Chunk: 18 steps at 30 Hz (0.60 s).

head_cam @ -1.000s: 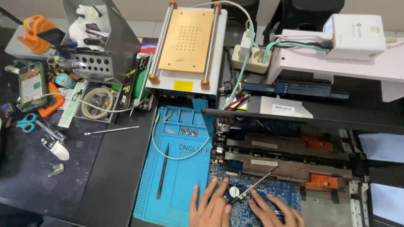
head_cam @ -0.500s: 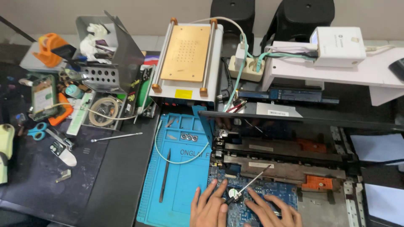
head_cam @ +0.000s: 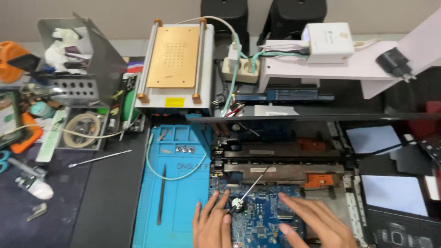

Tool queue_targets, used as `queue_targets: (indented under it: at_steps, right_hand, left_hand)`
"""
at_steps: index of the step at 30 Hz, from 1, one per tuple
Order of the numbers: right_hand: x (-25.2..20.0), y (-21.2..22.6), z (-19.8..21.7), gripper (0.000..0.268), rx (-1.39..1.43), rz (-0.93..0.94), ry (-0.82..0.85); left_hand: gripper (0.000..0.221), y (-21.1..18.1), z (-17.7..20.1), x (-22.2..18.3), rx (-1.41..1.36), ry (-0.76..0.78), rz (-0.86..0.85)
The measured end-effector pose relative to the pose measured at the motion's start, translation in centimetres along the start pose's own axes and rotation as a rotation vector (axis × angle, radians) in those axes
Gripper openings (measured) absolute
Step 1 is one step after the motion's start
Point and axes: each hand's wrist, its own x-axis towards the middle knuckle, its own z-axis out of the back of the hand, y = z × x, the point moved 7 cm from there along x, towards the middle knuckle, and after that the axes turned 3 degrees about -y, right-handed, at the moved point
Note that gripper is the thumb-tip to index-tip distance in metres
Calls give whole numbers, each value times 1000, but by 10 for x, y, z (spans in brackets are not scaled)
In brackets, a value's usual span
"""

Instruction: The person works on a disassembled laptop motherboard placed on a blue repair mat inside an opened laptop chassis. They press and reposition components and connectors on the board by hand, then use a screwdriver to work on screws and parts of the board, adjusting the board's position in the chassis as they go.

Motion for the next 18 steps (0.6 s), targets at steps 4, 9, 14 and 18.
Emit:
queue_targets:
  at_steps: [4,9,14,18]
  right_hand:
    - [-8,-2,-9,63,9,-14,100]
    - [-7,-17,-40,65,16,30,122]
    - [-14,-25,-57,58,-23,162,83]
    - [-18,-25,-62,54,-25,236,60]
  left_hand:
    - [22,-8,12,-4,26,38,75]
    - [20,-11,16,2,12,33,31]
    - [18,-19,17,2,22,45,5]
    - [19,-23,16,0,28,61,33]
